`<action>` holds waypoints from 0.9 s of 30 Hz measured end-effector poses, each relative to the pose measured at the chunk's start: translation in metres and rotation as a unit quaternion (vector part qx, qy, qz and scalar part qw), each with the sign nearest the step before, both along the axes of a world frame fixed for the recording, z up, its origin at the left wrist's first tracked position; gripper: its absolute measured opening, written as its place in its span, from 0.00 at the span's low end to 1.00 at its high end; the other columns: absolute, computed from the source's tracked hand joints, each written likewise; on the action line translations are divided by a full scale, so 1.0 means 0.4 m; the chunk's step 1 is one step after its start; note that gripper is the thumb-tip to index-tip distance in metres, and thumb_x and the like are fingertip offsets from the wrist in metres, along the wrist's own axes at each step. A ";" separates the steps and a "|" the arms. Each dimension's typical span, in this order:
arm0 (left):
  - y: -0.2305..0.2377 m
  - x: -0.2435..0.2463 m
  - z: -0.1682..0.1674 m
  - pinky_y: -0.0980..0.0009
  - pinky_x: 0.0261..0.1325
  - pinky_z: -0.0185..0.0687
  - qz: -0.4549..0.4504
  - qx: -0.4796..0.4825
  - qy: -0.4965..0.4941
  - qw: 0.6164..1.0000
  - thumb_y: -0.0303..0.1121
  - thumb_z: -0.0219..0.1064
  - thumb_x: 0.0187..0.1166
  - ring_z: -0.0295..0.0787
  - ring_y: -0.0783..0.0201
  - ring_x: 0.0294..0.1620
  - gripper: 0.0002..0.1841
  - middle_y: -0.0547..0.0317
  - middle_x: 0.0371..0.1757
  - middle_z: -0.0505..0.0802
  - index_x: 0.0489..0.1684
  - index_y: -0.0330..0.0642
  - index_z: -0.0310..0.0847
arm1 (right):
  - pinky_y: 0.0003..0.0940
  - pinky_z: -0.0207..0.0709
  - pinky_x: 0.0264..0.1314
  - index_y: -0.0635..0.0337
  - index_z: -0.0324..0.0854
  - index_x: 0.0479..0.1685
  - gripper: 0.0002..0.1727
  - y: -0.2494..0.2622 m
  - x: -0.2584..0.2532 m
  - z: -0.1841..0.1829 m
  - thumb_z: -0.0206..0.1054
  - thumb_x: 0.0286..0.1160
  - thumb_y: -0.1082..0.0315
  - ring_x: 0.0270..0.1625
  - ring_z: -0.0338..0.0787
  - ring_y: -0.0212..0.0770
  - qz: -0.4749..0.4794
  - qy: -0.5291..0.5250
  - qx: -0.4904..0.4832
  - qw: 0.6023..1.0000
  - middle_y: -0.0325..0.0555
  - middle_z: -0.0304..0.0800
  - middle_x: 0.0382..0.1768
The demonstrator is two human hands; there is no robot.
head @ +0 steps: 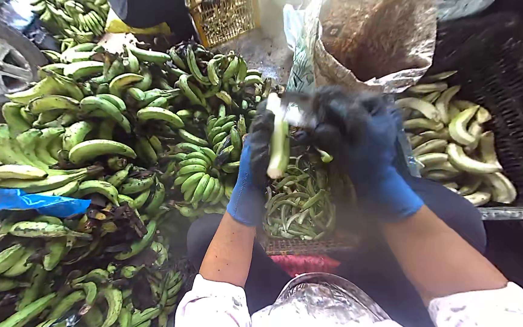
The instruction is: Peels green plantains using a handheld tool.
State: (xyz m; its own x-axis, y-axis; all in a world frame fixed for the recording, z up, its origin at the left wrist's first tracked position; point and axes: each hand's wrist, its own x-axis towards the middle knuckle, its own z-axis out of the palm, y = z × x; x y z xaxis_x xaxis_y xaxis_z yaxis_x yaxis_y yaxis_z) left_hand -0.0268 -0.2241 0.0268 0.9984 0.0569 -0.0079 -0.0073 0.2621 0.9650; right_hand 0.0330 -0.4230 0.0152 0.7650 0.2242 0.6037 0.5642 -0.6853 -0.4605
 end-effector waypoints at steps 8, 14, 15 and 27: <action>-0.017 -0.014 0.008 0.68 0.36 0.88 -0.097 0.012 0.018 0.995 0.47 0.51 0.90 0.89 0.66 0.39 0.22 0.57 0.51 0.90 0.80 0.60 0.69 | 0.67 0.73 0.64 0.47 0.86 0.69 0.29 -0.022 0.052 0.005 0.61 0.82 0.38 0.63 0.86 0.63 0.035 -0.022 0.032 0.999 0.62 0.87 0.62; -0.027 0.020 -0.003 0.73 0.44 0.87 0.048 -0.073 -0.054 0.995 0.53 0.43 0.93 0.87 0.73 0.44 0.20 0.67 0.48 0.89 0.66 0.60 0.77 | 0.67 0.69 0.69 0.47 0.85 0.70 0.28 0.000 -0.027 -0.019 0.63 0.81 0.41 0.65 0.85 0.60 0.025 -0.056 0.010 0.998 0.60 0.87 0.63; -0.028 0.029 -0.003 0.73 0.48 0.88 0.075 -0.116 -0.090 0.986 0.53 0.43 0.93 0.87 0.74 0.48 0.20 0.68 0.50 0.89 0.65 0.60 0.77 | 0.62 0.67 0.71 0.44 0.84 0.71 0.26 0.010 -0.055 -0.032 0.66 0.79 0.44 0.65 0.85 0.56 0.056 -0.097 0.005 0.994 0.56 0.88 0.62; -0.009 0.015 0.006 0.64 0.45 0.90 -0.039 -0.057 -0.008 0.998 0.56 0.39 0.93 0.91 0.64 0.46 0.25 0.57 0.57 0.90 0.79 0.61 0.71 | 0.73 0.69 0.64 0.48 0.84 0.71 0.34 -0.029 0.035 -0.003 0.55 0.81 0.34 0.69 0.83 0.64 -0.016 0.081 0.033 0.996 0.60 0.84 0.68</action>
